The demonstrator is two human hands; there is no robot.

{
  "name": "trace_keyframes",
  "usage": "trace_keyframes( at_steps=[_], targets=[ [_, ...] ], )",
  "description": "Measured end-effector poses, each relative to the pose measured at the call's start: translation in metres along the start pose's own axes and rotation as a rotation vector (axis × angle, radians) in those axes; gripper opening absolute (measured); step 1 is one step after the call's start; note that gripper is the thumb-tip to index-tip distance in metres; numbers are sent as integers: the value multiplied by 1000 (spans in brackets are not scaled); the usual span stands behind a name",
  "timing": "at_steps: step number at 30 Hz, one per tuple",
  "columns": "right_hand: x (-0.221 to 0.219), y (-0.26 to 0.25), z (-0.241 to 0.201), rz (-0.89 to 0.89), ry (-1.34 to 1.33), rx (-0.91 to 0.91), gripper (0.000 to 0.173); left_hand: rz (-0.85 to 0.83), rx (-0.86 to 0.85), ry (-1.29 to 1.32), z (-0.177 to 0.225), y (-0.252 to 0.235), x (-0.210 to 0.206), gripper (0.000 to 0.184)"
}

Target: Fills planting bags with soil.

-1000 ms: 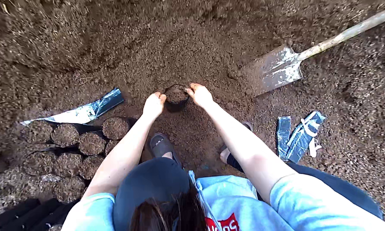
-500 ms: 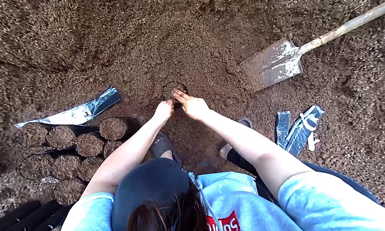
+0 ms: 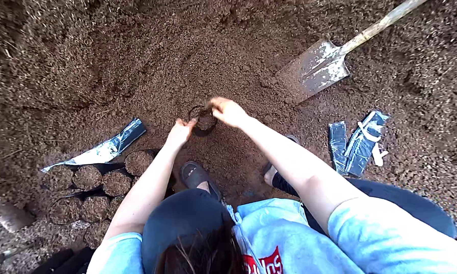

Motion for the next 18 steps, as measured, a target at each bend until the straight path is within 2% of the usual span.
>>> trace_keyframes(
  at_steps=[2, 3, 5, 7, 10, 13, 15, 18],
  targets=[
    [-4, 4, 30, -43, -49, -236, 44, 0, 79, -41, -1, -6, 5, 81],
    [-17, 7, 44, -142, -60, -352, 56, -29, 122, -53, 0, -11, 3, 84],
    [-49, 14, 58, -359, -110, -461, 77, -93, 163, -92, 1, -22, -7, 81],
    [-64, 6, 51, -413, -79, -392, 70, -121, 176, -125, 5, -29, -14, 76],
    [-57, -8, 27, -361, 83, -268, 53, -105, 202, -152, 7, -34, -15, 79],
    [-55, -18, 15, -384, 180, -189, 47, -72, 243, -219, 12, -30, -14, 82],
    [-50, -19, 17, -415, 180, -170, 44, -57, 215, -225, 14, -27, -12, 84],
    [-37, -31, 33, -444, 36, -123, 46, -37, 126, -105, 14, -31, -3, 78]
  ],
)
Point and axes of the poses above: each hand's wrist, its own y-axis away from the middle knuckle, its own x-axis out of the back of the hand, z = x × y, the point moved 10 cm from there along -y, towards the middle knuckle, and after that the axes turned 10 degrees about y, right-handed, at the moved point
